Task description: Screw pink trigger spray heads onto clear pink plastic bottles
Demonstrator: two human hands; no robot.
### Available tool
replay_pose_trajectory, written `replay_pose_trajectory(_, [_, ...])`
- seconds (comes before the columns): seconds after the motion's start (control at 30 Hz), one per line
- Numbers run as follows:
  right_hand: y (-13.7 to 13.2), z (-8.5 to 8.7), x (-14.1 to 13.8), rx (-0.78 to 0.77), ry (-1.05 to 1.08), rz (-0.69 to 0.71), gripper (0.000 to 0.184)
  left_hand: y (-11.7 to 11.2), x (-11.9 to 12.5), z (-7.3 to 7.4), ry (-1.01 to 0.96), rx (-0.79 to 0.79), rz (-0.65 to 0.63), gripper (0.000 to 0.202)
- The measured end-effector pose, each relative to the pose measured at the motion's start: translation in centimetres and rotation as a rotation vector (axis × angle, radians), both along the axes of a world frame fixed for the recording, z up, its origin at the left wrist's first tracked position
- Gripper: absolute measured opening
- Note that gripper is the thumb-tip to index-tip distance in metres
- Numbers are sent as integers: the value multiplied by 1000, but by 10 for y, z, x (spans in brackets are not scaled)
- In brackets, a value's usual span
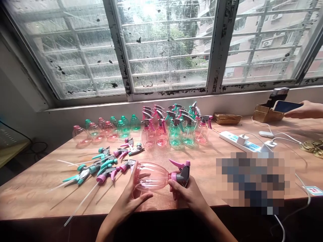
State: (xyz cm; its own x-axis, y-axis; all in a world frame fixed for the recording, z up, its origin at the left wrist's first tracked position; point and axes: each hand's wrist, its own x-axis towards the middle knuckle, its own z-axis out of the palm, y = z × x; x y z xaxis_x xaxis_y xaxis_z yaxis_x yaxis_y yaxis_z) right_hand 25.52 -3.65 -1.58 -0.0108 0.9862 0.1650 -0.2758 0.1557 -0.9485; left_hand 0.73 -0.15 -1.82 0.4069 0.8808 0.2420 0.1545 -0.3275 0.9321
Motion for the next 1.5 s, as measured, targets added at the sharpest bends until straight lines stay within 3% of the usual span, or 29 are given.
replay_pose_trajectory(0.07, [0,0,0,6,-4,4,43,-2,-1,4,-21,-72,-5,111])
replay_pose_trajectory(0.17, [0,-1,0,7,6,4,42,-7,0,15,-48,-133,-12,101])
replay_pose_trajectory(0.3, [2,-2,0,10,24,-29,39,-10,3,23,32,-56,25,92])
replay_pose_trajectory(0.63, [-1,0,0,15,14,-49,38,-10,3,19,-28,-103,-5,119])
replay_pose_trajectory(0.77, [0,-5,1,25,25,-39,35,-13,1,22,-67,-172,-33,103])
replay_pose_trajectory(0.87, [3,-9,3,46,48,-28,30,-13,2,22,-47,-120,-25,93])
replay_pose_trajectory(1.07, [4,-10,4,64,40,-31,26,-6,3,13,7,-26,-7,94])
replay_pose_trajectory(1.2, [4,-8,2,58,33,-37,28,-7,2,15,-1,-72,2,104])
replay_pose_trajectory(1.37, [4,-7,1,44,39,-57,33,-11,4,22,0,-64,24,92])
replay_pose_trajectory(1.5, [4,-8,1,44,39,-59,33,-10,4,20,-11,-66,15,91])
